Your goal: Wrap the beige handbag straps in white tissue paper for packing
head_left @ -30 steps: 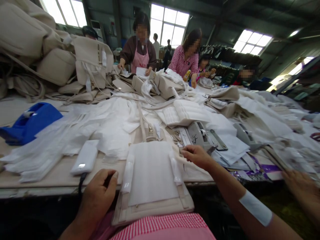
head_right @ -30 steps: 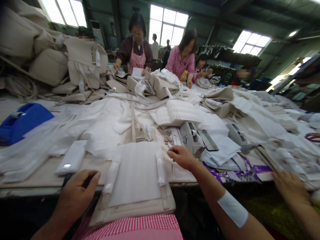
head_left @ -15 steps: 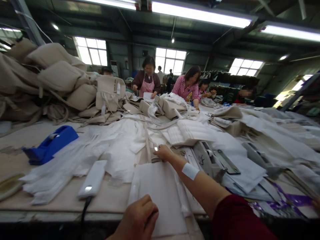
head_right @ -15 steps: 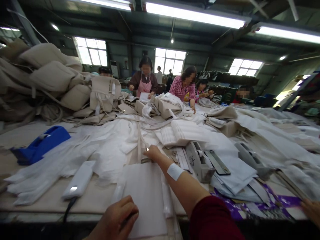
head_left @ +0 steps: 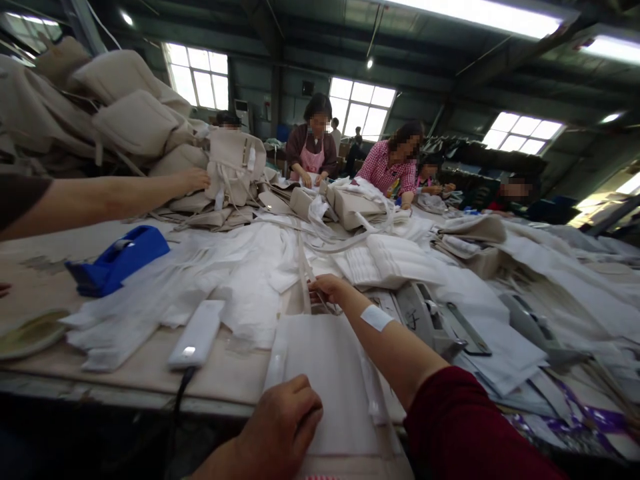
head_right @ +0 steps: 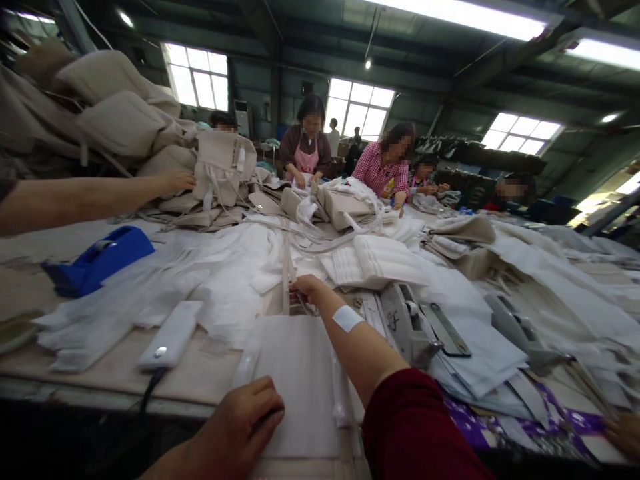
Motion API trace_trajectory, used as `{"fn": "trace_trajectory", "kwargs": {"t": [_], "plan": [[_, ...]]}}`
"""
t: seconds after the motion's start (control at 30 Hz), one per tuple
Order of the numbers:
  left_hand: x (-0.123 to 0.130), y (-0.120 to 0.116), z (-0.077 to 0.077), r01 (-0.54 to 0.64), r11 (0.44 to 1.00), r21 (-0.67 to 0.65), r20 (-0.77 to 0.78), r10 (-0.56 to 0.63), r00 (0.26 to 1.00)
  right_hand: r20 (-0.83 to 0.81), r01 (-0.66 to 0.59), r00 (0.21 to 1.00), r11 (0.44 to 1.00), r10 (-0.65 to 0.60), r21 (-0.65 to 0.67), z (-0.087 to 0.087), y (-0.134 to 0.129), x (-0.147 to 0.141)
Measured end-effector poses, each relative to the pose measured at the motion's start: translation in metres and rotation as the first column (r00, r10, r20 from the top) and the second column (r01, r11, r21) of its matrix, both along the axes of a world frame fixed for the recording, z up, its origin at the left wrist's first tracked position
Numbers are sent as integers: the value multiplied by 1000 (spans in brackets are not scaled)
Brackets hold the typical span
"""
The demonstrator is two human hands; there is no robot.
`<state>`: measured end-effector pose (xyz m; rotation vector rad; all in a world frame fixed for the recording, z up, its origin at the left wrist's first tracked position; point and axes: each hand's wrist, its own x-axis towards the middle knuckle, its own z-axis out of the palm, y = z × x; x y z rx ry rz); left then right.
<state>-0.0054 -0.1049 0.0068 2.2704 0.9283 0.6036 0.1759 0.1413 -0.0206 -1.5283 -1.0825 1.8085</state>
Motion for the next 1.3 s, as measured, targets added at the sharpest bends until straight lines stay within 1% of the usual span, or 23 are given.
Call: {"fn": "trace_trajectory", "kwargs": {"t": [0.1,0.17,0.23,0.3,0.4,0.53,0.6,0.63,0.7,0.73,0.8,0.87,0.93,1.0,1.07,1.13,1.2,1.27,1.3], "plan": [[0,0,1,3,1000,-13,-21,-3,1000,-39,-36,999,998,34,-48,5,-2,-7],[-1,0,2,4,1000,-21,-41,-5,999,-74,-51,996,997,47,-51,11,-5,-9],[-1,0,2,0,1000,-21,-67,-1,998,-111,-52,993,998,48,-30,21,-6,-8],[-1,0,-1,-1,1000,-10,-88,0,996,-146,-37,989,999,38,11,36,-6,-5],[0,3,-13,19,999,39,-93,-15,996,-181,2,983,996,15,94,68,0,3],[1,8,-38,37,991,128,-94,-25,995,-186,67,982,972,-25,223,128,15,13],[0,9,-44,41,989,145,-97,-27,995,-176,109,983,951,-59,290,158,22,17],[0,9,-44,40,989,144,-99,-26,995,-167,133,983,937,-82,322,172,25,19],[1,8,-37,31,991,127,-110,-17,994,-141,182,980,907,-138,379,194,30,22],[1,6,-32,27,993,111,-122,-13,992,-122,207,978,891,-171,404,202,31,23],[3,3,-19,18,997,72,-149,-7,989,-66,250,967,858,-247,449,212,32,25],[4,0,-10,5,999,43,-166,2,986,1,277,948,828,-318,488,215,28,24],[4,-2,-4,-4,1000,29,-168,9,986,63,283,929,809,-365,515,214,21,23],[3,-4,0,0,1000,21,-157,3,988,111,272,917,803,-384,530,212,13,20],[2,-4,8,11,1000,9,-131,-9,991,142,252,914,804,-381,539,211,6,17],[1,0,24,9,1000,-2,-80,-10,997,152,227,917,798,-368,559,212,0,14],[1,10,45,-26,1000,-2,-1,26,1000,148,201,924,777,-353,597,215,-5,11],[3,27,65,-114,993,12,110,112,988,138,168,934,745,-329,646,218,-11,6],[5,38,73,-182,983,9,179,177,968,133,147,941,728,-312,669,219,-14,3]]}}
